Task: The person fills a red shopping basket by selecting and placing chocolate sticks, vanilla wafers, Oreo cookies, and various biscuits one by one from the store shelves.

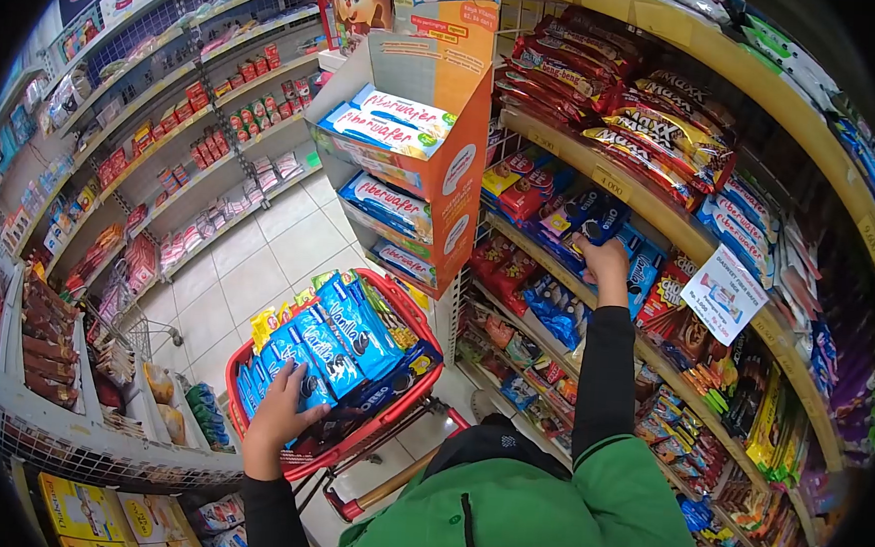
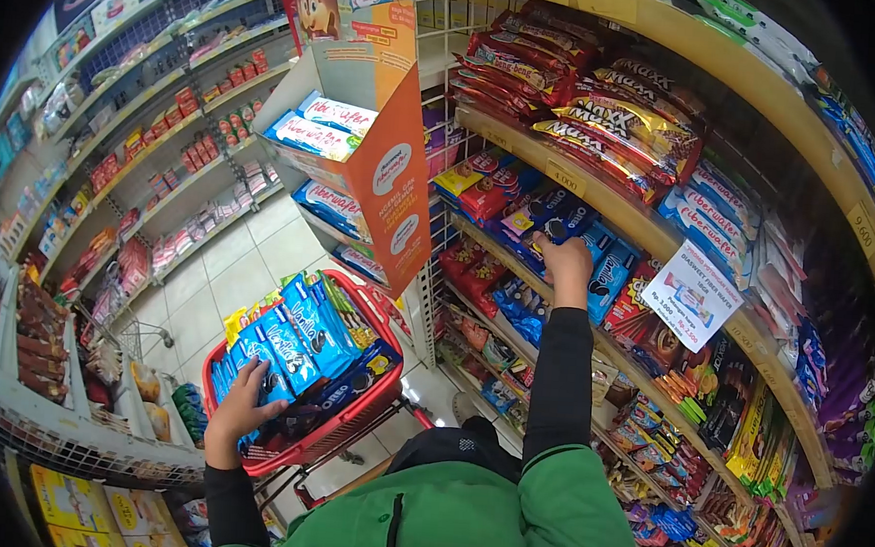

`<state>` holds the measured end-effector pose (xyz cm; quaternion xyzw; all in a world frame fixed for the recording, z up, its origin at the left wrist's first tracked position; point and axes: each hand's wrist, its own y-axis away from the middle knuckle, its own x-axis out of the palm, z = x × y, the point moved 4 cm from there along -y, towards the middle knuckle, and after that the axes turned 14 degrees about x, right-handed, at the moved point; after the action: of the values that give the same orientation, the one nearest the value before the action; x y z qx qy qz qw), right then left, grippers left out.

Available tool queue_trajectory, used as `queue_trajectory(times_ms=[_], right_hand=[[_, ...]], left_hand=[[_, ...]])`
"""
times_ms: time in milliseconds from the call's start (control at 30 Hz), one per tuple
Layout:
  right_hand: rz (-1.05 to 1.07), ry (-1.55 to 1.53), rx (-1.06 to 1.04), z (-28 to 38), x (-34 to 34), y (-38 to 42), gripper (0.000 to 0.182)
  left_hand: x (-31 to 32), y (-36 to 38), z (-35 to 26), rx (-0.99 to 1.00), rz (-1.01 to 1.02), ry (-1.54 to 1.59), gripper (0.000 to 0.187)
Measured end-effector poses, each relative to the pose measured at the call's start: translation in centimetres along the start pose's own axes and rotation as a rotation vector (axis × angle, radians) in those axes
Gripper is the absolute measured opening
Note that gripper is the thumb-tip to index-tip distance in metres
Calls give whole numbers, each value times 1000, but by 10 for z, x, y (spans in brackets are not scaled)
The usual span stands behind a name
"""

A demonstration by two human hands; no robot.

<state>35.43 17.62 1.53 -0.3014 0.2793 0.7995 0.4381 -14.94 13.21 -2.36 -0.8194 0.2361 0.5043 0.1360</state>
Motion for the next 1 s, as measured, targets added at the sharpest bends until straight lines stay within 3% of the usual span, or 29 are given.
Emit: queue_trajectory(times_ms=[100, 200, 433, 600, 1000], right_hand=[[33, -54, 38, -9, 2, -8, 48], [101, -353, 91, -25, 9, -21, 43], [541, -995, 82, -47, -4, 17, 36], [834, -986, -115, -61, 5, 49, 24], [950, -899, -258, -71, 31, 70, 26]], left_hand=[[1, 0, 1, -5, -5, 6, 75], [1, 0, 1, 1, -13, 10, 75], [3, 0, 2, -4, -6, -17, 76], [3, -1, -1, -19, -1, -22, 76], [3, -1, -1, -14, -5, 18, 75]])
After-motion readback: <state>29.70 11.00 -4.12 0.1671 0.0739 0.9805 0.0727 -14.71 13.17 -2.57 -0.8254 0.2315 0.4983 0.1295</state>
